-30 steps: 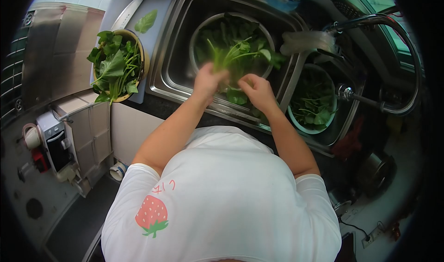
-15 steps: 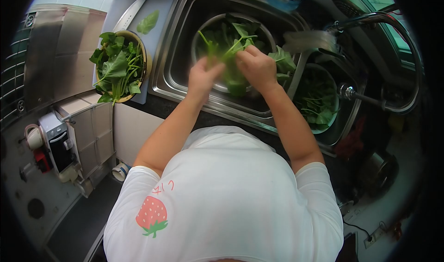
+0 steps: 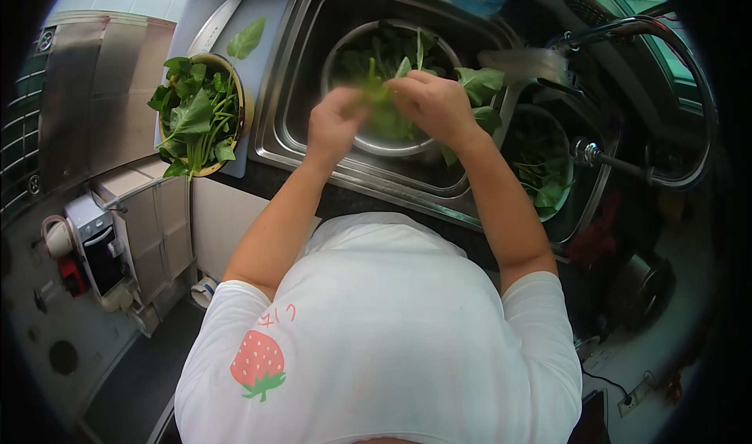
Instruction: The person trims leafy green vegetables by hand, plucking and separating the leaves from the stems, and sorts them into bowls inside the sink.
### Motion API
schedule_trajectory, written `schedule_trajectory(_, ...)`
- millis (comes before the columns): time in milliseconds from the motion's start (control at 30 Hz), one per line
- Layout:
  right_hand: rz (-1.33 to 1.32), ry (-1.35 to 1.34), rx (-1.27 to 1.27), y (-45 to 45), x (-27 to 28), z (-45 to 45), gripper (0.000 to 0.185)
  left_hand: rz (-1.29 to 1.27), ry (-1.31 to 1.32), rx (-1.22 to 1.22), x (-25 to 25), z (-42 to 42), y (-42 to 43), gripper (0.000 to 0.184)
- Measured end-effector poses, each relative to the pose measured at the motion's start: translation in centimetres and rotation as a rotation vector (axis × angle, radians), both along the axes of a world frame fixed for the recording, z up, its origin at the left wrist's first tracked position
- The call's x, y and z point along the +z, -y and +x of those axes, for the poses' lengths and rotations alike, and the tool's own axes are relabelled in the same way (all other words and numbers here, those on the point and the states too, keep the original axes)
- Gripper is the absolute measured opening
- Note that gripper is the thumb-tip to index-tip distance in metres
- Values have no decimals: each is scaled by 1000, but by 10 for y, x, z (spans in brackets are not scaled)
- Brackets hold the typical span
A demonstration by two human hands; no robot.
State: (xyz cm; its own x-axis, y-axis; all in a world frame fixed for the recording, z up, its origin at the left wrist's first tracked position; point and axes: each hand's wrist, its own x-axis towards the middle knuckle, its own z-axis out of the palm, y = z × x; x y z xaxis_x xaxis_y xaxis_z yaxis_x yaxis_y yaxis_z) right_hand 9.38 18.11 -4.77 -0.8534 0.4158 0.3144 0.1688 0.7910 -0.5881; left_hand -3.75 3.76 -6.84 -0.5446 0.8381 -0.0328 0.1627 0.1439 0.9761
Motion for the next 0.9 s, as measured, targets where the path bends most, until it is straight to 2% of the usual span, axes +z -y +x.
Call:
schedule_trajectory(33, 68, 82, 40, 1, 1, -1, 8, 34, -177, -39, 1, -2, 0, 25)
schedule_trajectory(133, 142, 164, 96, 1, 6, 1, 9, 44, -436, -108, 8, -7, 4, 22)
schedule_trajectory(333, 163, 48, 75, 2, -2, 7, 8, 106, -560, -137, 8, -13, 9, 22)
schedule_trajectory(433, -350, -228, -81, 6, -17, 1, 4, 127, -524, -132, 10, -9, 9, 22)
schedule_trajectory(533, -1369, -374, -420, -33, -35, 18, 5, 134, -570, -87, 9, -14, 12, 23)
schedule_trajectory(633, -1243, -405, -326, -29, -3, 16, 11, 184, -768, -224, 14, -20, 14, 26)
schedule_trajectory(667, -905, -317, -157, -32, -28, 14, 9, 184, -797, -246, 17, -17, 13, 27)
schedule_trajectory(733, -269, 60, -27, -11, 2, 6, 5, 197, -865, -287, 22, -16, 6, 29)
schedule_trajectory(833, -19, 109, 228, -2, -5, 3, 3, 228, -899, -321, 26, -16, 3, 29)
schedule_trajectory(900, -17, 124, 234, -1, -5, 3, 4, 219, -905, -351, 25, -17, 5, 29)
